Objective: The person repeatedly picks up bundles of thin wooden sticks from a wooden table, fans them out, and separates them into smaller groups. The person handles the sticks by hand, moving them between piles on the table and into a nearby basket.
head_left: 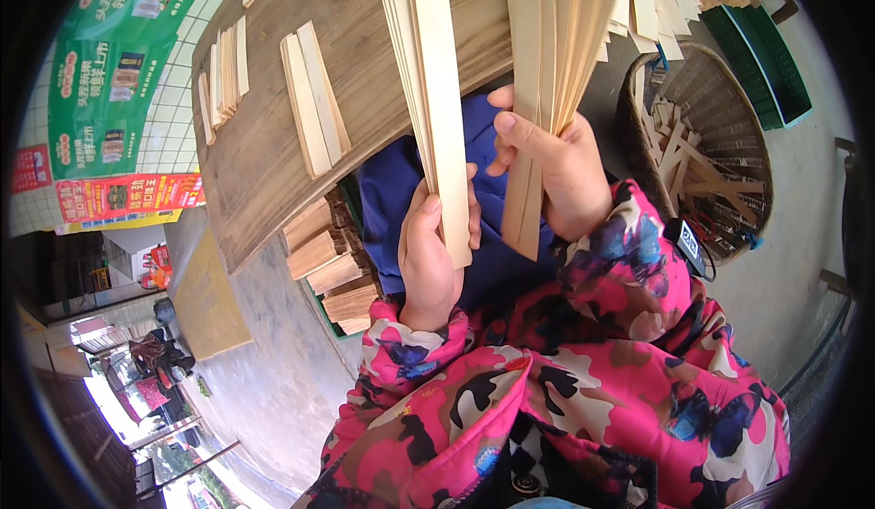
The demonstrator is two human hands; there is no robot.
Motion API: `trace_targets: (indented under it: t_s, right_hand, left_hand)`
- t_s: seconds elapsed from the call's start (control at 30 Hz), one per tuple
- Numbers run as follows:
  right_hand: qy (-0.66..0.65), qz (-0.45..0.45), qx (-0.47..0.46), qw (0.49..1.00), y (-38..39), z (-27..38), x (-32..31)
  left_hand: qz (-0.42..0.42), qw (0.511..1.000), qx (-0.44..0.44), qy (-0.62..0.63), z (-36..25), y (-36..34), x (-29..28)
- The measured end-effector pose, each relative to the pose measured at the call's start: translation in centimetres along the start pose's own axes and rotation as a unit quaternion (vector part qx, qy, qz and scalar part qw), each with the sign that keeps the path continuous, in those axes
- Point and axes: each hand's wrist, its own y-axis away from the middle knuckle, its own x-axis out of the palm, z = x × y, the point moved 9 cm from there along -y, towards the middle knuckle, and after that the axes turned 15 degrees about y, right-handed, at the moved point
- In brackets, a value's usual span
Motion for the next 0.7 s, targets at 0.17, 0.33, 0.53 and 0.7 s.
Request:
trace_targets:
  t_s: [0.17,0.33,0.53,0.7]
  right_hand:
    - [0.013,0.01,0.016,1.0,0.3,0.7,0.2]
    - [0.018,0.007,-0.007,1.0,0.8,1.0,0.3]
    - [-0.038,0.026,0.024,0.999,1.1,1.0,-0.6]
    - [-0.01,0.011,0.027,1.0,2.7,2.1,-2.8]
  left_hand:
    - [-0.007,0.995,0.022,-0.098,-0.2,0.5,0.7]
    - [-0.028,0.994,0.062,-0.087,-0.6,0.9,0.9]
    - [0.027,0.998,0.022,-0.046,-0.4,1.5,2.0]
    - [0.076,0.992,0.039,-0.092,0.1,1.7,3.4]
